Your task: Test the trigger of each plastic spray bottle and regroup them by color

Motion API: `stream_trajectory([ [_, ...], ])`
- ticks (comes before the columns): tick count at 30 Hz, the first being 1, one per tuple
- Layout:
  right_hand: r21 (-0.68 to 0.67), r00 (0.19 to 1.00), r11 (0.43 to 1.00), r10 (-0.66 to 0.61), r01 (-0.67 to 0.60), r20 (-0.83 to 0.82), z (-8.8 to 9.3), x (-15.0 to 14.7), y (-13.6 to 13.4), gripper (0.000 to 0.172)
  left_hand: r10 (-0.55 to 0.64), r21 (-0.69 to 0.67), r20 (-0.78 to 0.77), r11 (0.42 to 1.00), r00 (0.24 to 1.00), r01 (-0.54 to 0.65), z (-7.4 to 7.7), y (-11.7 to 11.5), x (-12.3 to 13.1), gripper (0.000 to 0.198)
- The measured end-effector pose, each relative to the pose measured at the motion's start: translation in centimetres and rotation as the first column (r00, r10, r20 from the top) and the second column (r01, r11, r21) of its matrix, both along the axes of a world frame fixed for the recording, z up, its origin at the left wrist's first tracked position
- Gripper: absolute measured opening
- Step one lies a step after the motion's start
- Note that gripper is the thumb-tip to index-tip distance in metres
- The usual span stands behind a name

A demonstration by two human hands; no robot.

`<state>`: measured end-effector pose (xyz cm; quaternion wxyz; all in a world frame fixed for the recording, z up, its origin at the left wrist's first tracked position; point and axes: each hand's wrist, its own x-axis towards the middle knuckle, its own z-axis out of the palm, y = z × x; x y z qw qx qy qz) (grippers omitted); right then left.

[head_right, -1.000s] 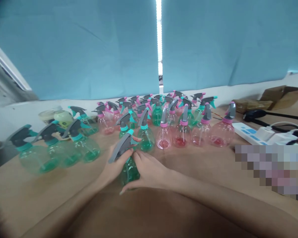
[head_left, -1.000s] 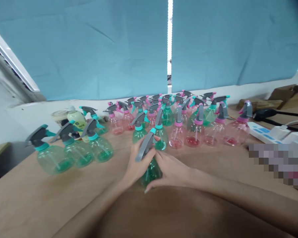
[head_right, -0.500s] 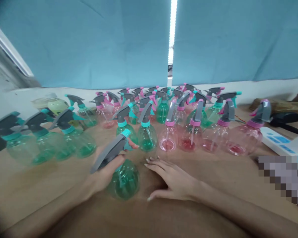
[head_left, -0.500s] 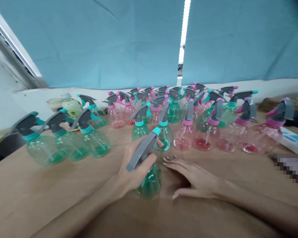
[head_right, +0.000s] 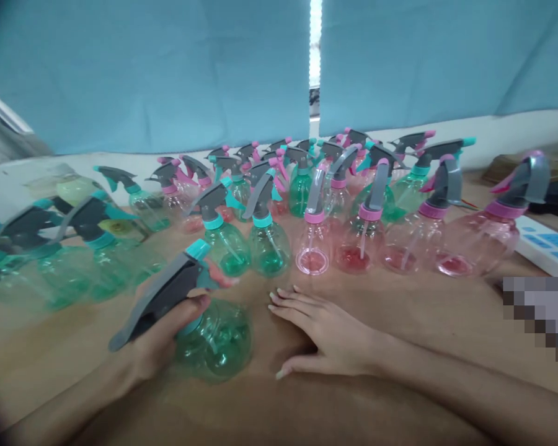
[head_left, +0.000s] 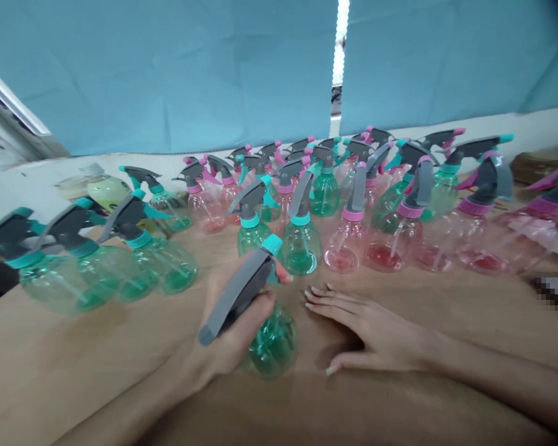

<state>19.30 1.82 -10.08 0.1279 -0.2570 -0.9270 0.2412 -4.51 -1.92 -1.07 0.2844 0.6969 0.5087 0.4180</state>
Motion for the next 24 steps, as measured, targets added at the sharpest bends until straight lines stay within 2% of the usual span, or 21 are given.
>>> stream_trajectory([
  [7, -0.017, 1.0, 1.0, -0.006, 0.006, -0.014, 0.0, 0.0, 0.0, 0.081, -0.008, -0.087, 0.07, 0.996, 0.998, 0.014, 0.3, 0.4, 0.9, 0.035],
  [12, -0.013, 0.999, 1.0, -0.005, 0.005, -0.045, -0.5, 0.2, 0.1, 0.077, -0.08, -0.078, 0.156, 0.993, 0.985, 0.093, -0.2, 0.8, 1.2, 0.047],
  [16, -0.013, 1.0, 1.0, -0.011, 0.011, -0.008, -0.5, 0.2, 0.1, 0.076, -0.12, -0.077, 0.184, 0.988, 0.976, 0.136, -0.5, 1.0, 0.9, 0.049],
  [24, -0.035, 1.0, 0.999, -0.009, 0.008, -0.02, -0.5, 0.2, 0.2, 0.075, -0.097, -0.044, 0.155, 0.994, 0.983, 0.105, -0.6, 0.6, 1.1, 0.047],
])
